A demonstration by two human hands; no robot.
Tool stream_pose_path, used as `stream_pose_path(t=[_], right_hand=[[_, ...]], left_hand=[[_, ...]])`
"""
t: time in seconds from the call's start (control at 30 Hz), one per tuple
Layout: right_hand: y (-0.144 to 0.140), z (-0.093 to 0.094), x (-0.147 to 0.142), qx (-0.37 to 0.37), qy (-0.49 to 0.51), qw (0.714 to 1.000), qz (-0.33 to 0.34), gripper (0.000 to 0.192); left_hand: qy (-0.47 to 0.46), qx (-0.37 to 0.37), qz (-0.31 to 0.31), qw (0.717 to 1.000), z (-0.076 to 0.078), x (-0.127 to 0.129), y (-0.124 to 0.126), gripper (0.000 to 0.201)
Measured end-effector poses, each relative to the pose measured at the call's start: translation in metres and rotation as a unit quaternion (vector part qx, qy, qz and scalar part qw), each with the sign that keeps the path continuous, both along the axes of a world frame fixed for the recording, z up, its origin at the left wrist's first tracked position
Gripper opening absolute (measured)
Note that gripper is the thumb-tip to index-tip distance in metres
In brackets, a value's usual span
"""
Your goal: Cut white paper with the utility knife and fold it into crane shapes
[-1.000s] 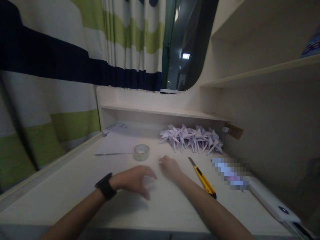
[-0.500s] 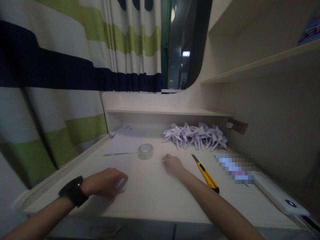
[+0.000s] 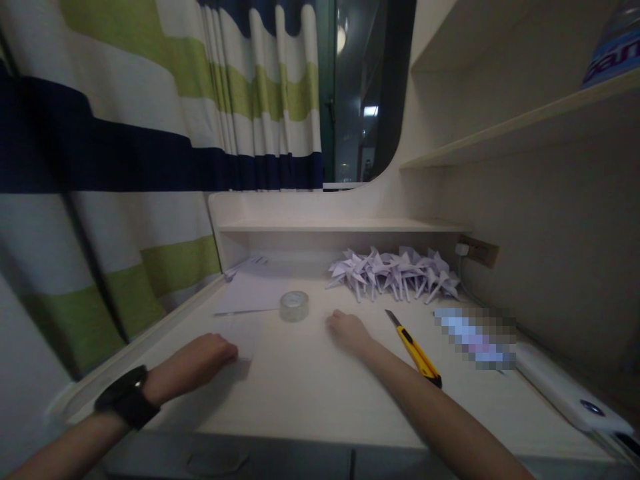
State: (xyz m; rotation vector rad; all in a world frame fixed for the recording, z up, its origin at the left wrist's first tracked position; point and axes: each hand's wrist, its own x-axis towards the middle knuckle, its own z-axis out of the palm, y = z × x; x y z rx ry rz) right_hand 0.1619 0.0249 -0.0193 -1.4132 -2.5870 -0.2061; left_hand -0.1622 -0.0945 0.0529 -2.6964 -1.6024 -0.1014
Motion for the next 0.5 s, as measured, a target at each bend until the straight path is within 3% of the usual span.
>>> stream_pose_path(t=[0.1,0.27,0.5], right_hand=[[0.001,0.0,0.0,-0.003,0.002,1.0,0.0,0.023],[0.001,-0.002,0.001,-0.002,0.003,1.0,-0.001,0.023],[0.0,-0.001,0.0,-0.001,0.003,1.0,-0.006,0.023]], left_hand=[[0.022,-0.008,-0.001,1.0,0.006,0.001,-0.003,0.036],[-0.063,-0.041,-0.016,0.997,0.019,0.007,-0.01,0.035],[-0.155,0.006,0.031,0.987,0.042,-0.015,0.013,0.038]])
